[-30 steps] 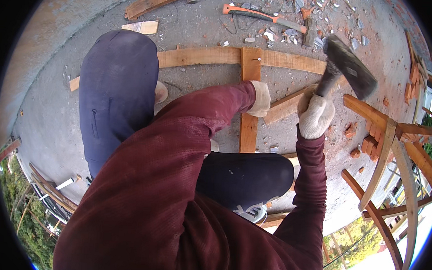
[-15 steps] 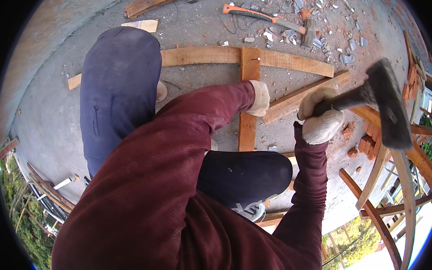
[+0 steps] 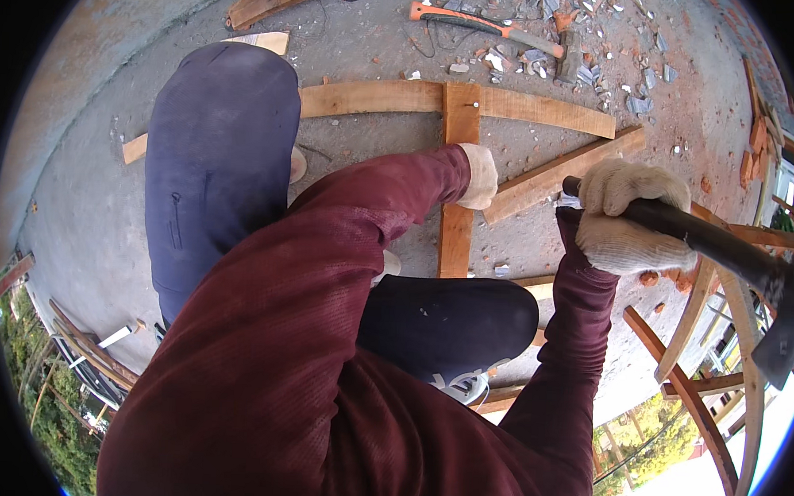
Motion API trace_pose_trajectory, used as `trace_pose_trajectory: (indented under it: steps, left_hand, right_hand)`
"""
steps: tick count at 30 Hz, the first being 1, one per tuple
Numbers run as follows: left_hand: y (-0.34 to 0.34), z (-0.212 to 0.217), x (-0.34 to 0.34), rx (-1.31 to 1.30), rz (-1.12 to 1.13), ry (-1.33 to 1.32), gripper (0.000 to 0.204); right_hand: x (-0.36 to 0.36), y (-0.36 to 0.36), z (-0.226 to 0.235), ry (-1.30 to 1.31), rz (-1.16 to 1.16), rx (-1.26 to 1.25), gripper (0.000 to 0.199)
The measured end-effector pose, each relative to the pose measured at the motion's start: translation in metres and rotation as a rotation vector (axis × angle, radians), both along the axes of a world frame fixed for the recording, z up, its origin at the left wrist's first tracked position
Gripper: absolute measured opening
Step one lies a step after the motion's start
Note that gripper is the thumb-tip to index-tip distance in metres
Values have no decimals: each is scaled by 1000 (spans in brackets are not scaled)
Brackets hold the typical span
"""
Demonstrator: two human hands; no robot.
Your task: The person assembles a wooden frame by arranging planks on the floor, positioning nails, and hammering them to join the pieces. They repeatedly pick up planks, align them, and secure the joints with a hammer and nails.
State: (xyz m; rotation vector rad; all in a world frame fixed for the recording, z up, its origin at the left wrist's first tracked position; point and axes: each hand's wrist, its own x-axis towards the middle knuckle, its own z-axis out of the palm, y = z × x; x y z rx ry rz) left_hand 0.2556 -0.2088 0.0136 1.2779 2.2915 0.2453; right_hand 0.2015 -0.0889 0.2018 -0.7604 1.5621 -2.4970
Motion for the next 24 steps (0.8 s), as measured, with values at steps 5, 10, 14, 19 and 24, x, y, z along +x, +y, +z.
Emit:
trace_pose_trajectory:
  steps: [5, 10, 14, 19, 24]
  left_hand:
    - [-1, 19, -7, 7, 14, 56, 17]
    - [2, 6, 7, -1, 18, 9, 32]
    - [0, -8, 3, 50, 70, -8, 34]
    - [2, 4, -11, 76, -75, 107, 25]
    - [-1, 7, -2, -6, -134, 148, 22]
  right_hand:
    - [20, 62, -117, 197, 61, 1486, 62]
    - [14, 48, -65, 24, 19, 1251, 66]
    - [12, -20, 0, 35, -9, 16, 69]
    - [19, 67, -132, 221, 61, 1671, 52]
    - [39, 79, -98, -264, -122, 1158, 50]
